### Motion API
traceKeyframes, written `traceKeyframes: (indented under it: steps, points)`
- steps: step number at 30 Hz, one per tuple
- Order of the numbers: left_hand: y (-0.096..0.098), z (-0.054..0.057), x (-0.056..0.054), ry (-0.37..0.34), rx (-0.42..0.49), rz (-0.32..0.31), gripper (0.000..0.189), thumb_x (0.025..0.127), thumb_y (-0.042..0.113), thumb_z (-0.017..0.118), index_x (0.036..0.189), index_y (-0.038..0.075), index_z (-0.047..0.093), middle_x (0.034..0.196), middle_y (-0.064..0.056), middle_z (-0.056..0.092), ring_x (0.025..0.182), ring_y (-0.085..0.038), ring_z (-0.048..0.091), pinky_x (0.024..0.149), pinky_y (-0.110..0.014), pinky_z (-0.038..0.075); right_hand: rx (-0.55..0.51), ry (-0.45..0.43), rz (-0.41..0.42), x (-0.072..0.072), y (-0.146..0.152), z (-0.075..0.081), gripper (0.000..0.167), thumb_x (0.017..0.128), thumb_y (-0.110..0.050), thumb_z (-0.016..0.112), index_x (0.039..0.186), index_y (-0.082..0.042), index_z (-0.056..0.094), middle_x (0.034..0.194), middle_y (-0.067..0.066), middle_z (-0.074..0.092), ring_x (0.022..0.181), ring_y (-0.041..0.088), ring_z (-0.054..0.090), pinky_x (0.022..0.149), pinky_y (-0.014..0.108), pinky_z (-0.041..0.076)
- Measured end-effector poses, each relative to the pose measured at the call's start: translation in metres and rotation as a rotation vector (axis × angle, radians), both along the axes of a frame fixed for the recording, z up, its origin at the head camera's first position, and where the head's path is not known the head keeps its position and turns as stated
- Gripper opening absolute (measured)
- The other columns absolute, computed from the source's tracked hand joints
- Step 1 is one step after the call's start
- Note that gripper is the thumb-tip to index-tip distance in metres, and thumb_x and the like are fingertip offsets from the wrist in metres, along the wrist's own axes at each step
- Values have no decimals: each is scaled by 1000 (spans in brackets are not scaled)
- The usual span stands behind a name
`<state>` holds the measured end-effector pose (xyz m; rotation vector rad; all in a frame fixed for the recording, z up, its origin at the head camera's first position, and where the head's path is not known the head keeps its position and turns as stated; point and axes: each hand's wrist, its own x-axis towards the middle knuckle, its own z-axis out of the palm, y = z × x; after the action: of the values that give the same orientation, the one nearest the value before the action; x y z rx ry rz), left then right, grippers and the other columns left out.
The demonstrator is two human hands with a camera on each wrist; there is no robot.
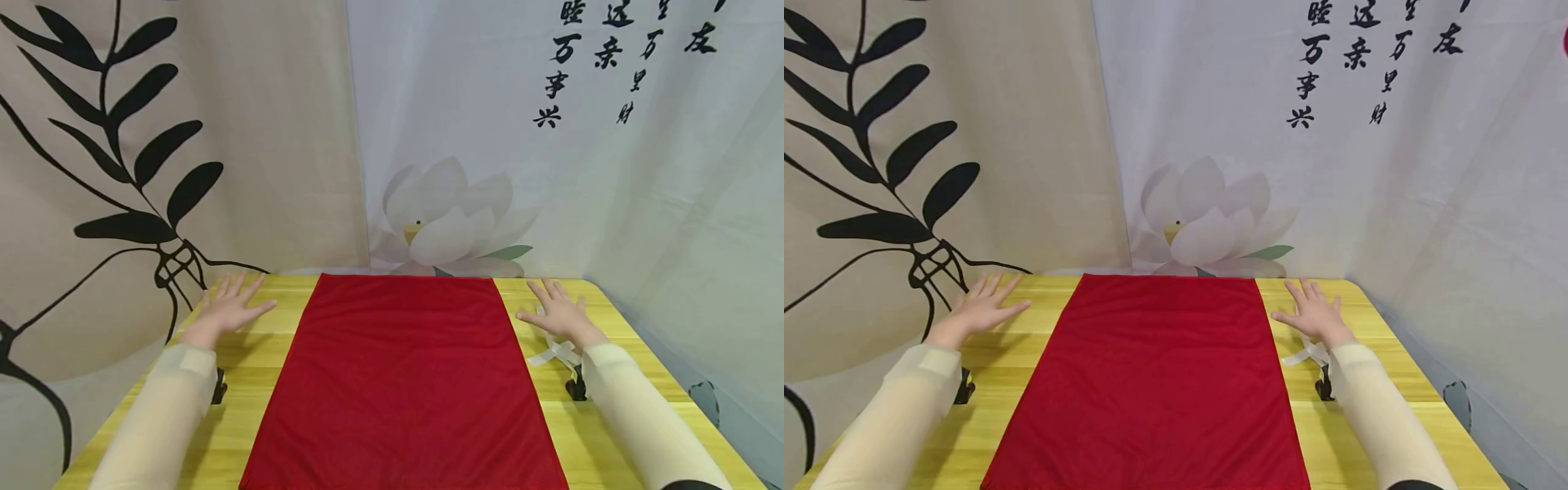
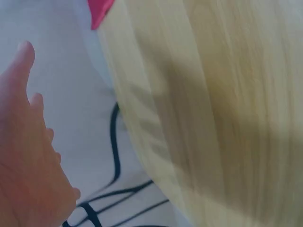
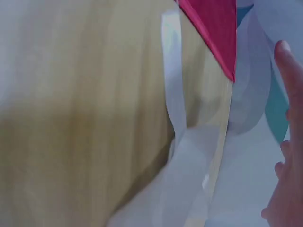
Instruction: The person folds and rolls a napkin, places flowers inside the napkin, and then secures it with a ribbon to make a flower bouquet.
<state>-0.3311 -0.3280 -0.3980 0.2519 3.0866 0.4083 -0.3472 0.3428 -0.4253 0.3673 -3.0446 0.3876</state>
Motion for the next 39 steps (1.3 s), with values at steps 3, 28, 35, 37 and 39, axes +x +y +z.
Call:
traceKeyframes:
  steps: [3, 28, 35, 37, 39]
  points:
    - [9, 1, -1, 16, -10, -29, 85, 92, 70, 36, 157, 25, 3, 159, -20, -12, 140, -48, -16, 96, -73, -15, 21, 27, 39, 6, -6, -2, 92, 88, -66, 53, 156, -16, 16, 159, 22, 4, 143, 46, 3, 93, 80, -5]
    - [142, -1, 59, 255, -45, -460, 74, 92, 63, 49, 154, 35, 22, 162, 1, 2, 147, -30, -1, 108, -66, 4, -152, 241, 449, 84, -73, -7, 82, 79, -45, 78, 147, -16, 43, 155, 7, 31, 134, 31, 38, 101, 55, 34]
    - [179, -22, 97, 214, -46, -602, 71, 91, 58, 55, 153, 41, 22, 162, 7, 3, 147, -28, 3, 108, -65, 6, -283, 100, 519, 101, -90, -10, 64, 79, -39, 80, 133, -13, 59, 141, 3, 51, 128, 24, 47, 96, 47, 44]
    - [185, -26, 107, 156, -43, -629, 70, 92, 58, 54, 152, 43, 21, 162, 9, 2, 147, -26, 3, 109, -64, 7, -308, 63, 536, 105, -93, -10, 59, 80, -42, 78, 128, -12, 62, 134, 1, 56, 123, 21, 51, 95, 44, 45]
    - [191, -28, 115, 103, -46, -658, 70, 92, 61, 51, 152, 44, 19, 162, 9, 2, 147, -26, 4, 109, -63, 9, -325, 43, 559, 107, -96, -12, 54, 81, -43, 77, 123, -12, 65, 127, -1, 60, 117, 19, 56, 93, 41, 46]
